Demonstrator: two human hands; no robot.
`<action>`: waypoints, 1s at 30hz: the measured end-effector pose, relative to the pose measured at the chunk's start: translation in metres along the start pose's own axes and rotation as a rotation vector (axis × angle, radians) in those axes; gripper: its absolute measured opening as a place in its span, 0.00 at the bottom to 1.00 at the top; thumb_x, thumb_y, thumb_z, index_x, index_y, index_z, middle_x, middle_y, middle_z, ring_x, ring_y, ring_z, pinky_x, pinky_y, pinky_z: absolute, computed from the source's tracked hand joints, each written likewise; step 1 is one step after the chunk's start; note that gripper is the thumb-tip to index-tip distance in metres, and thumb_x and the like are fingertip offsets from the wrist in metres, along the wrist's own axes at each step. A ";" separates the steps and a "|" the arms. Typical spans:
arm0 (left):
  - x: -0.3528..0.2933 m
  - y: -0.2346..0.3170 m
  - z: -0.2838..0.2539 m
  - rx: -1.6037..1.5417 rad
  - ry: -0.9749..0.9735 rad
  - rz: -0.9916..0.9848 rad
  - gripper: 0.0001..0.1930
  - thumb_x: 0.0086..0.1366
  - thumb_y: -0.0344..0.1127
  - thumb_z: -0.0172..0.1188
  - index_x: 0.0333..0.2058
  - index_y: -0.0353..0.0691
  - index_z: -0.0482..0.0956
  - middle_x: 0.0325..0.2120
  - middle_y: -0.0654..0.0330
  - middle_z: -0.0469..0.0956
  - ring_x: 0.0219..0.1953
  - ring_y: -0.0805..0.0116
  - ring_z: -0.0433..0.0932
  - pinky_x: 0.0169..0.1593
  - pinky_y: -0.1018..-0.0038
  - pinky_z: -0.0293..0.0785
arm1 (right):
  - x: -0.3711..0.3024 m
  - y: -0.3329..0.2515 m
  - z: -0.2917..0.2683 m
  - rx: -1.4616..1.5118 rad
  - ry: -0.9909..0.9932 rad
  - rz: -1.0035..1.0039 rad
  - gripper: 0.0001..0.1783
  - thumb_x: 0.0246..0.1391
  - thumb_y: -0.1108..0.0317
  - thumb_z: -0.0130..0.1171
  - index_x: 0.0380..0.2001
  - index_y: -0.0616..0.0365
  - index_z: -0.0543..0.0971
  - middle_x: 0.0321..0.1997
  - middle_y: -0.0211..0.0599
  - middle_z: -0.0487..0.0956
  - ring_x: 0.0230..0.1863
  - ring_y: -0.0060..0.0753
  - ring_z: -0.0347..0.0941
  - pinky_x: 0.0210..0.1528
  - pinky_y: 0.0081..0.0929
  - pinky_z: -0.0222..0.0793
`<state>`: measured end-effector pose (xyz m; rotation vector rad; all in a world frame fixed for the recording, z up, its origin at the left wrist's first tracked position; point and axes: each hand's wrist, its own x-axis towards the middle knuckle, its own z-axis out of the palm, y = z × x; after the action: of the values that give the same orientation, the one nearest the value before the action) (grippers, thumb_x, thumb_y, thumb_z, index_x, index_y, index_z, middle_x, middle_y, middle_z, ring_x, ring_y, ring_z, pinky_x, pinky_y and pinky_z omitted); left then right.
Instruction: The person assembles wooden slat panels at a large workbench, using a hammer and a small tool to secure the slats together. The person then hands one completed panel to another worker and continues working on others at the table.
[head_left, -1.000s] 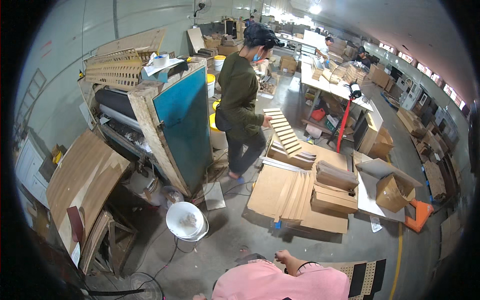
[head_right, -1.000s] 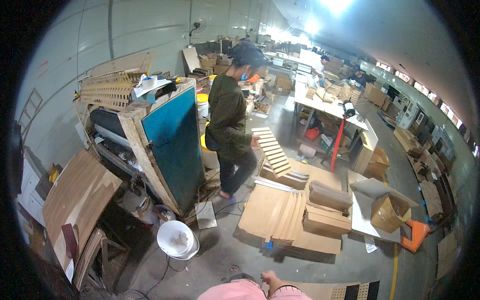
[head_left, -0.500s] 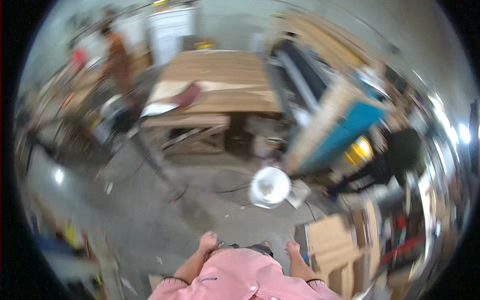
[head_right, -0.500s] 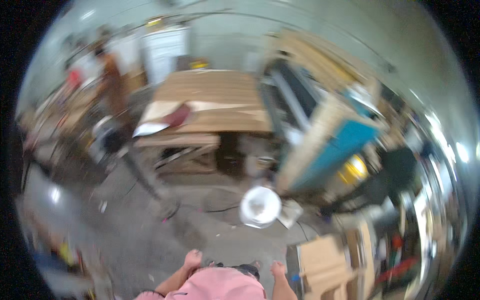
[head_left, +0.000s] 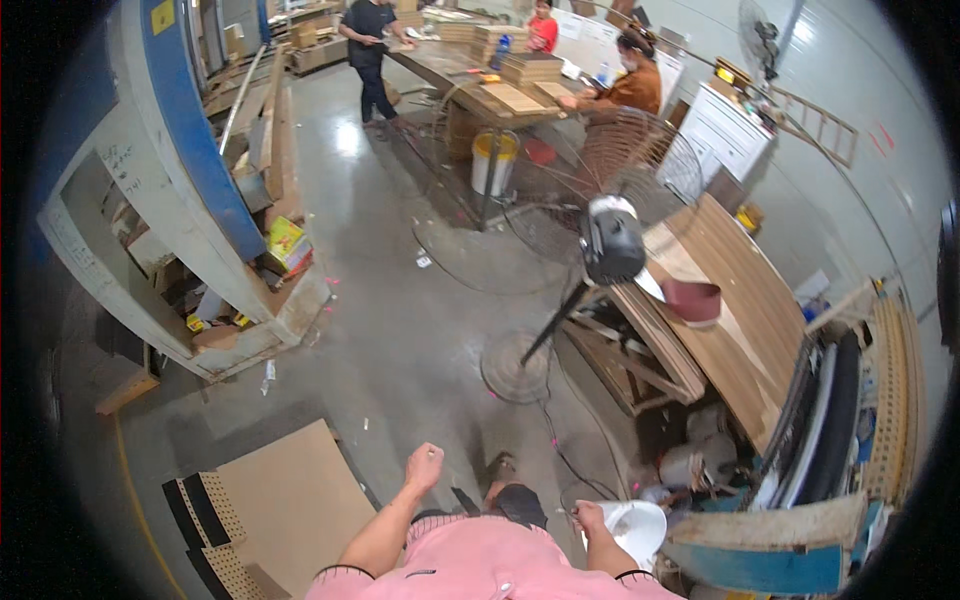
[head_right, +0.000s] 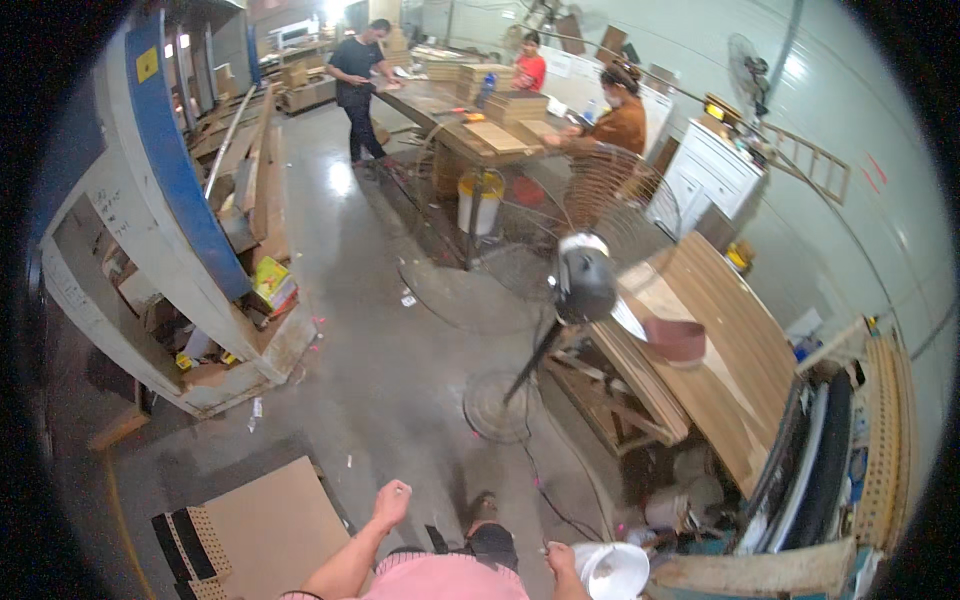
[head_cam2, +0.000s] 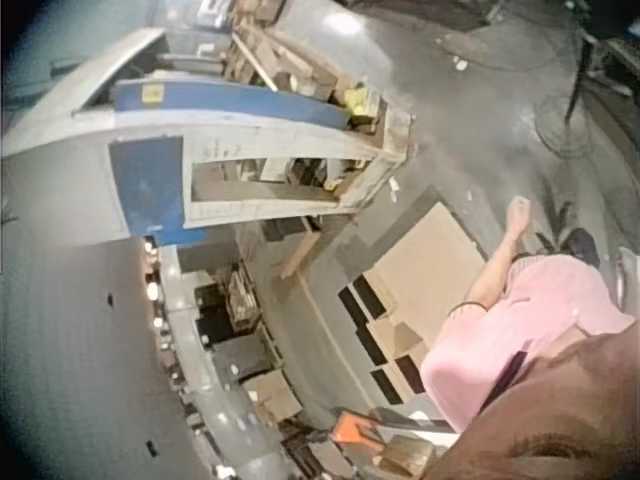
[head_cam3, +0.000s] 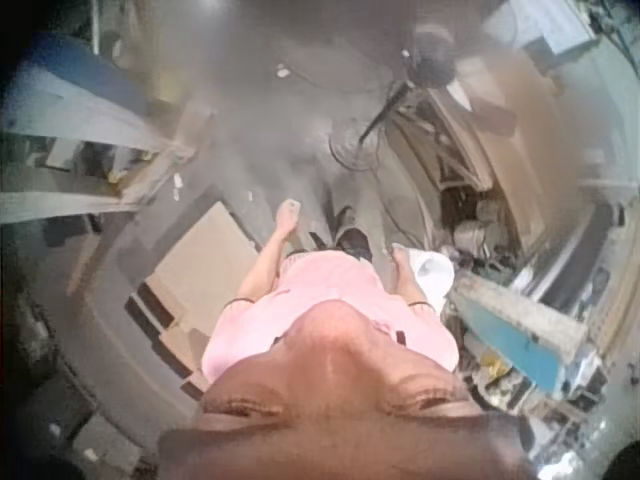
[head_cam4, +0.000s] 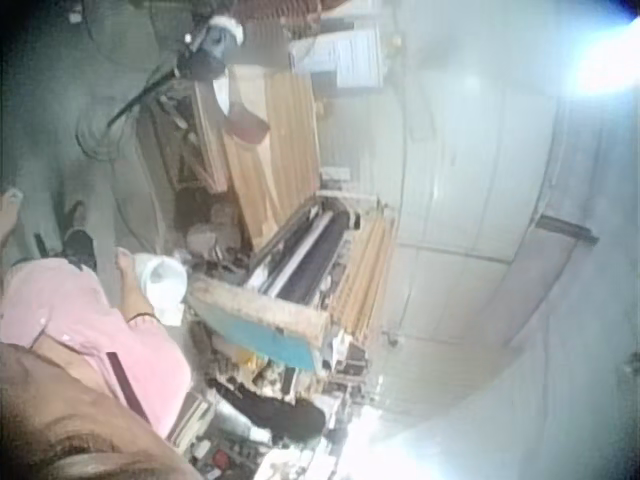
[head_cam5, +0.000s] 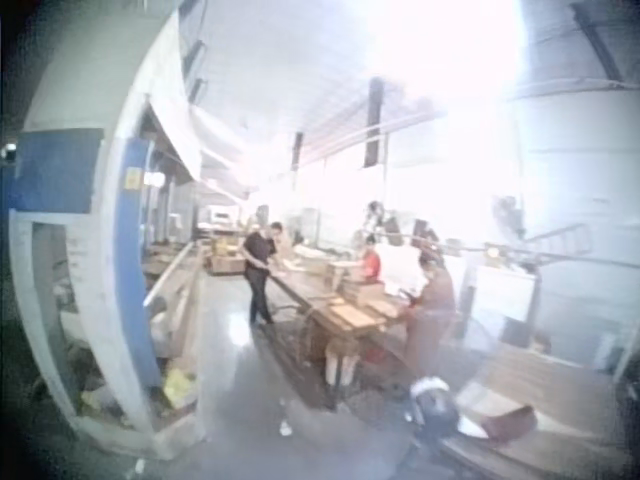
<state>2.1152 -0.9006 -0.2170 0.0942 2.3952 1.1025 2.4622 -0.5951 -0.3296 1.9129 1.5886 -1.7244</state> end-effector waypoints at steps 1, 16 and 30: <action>0.015 -0.001 -0.002 -0.004 0.025 -0.002 0.16 0.67 0.46 0.57 0.40 0.40 0.83 0.41 0.43 0.84 0.48 0.42 0.82 0.54 0.56 0.77 | 0.021 -0.021 0.009 -0.078 0.006 -0.042 0.11 0.61 0.63 0.58 0.39 0.57 0.84 0.30 0.34 0.82 0.23 0.26 0.74 0.20 0.28 0.65; 0.271 0.131 -0.140 -1.073 0.300 -0.132 0.21 0.72 0.43 0.59 0.56 0.36 0.75 0.38 0.56 0.83 0.42 0.63 0.81 0.46 0.66 0.79 | 0.027 -0.512 0.435 -0.498 -1.287 -0.721 0.29 0.70 0.48 0.55 0.64 0.56 0.76 0.54 0.37 0.83 0.51 0.29 0.78 0.54 0.29 0.74; 0.577 0.250 -0.306 -1.037 -0.043 0.094 0.27 0.77 0.44 0.55 0.65 0.31 0.69 0.58 0.50 0.78 0.59 0.62 0.77 0.63 0.64 0.72 | -0.013 -0.840 0.600 -0.452 -1.029 -0.653 0.15 0.67 0.56 0.64 0.46 0.55 0.85 0.33 0.21 0.79 0.31 0.13 0.69 0.30 0.20 0.65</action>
<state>1.4331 -0.7944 -0.1036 -0.1245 1.5254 2.1893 1.4596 -0.6314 -0.0878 0.1593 1.9022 -1.7971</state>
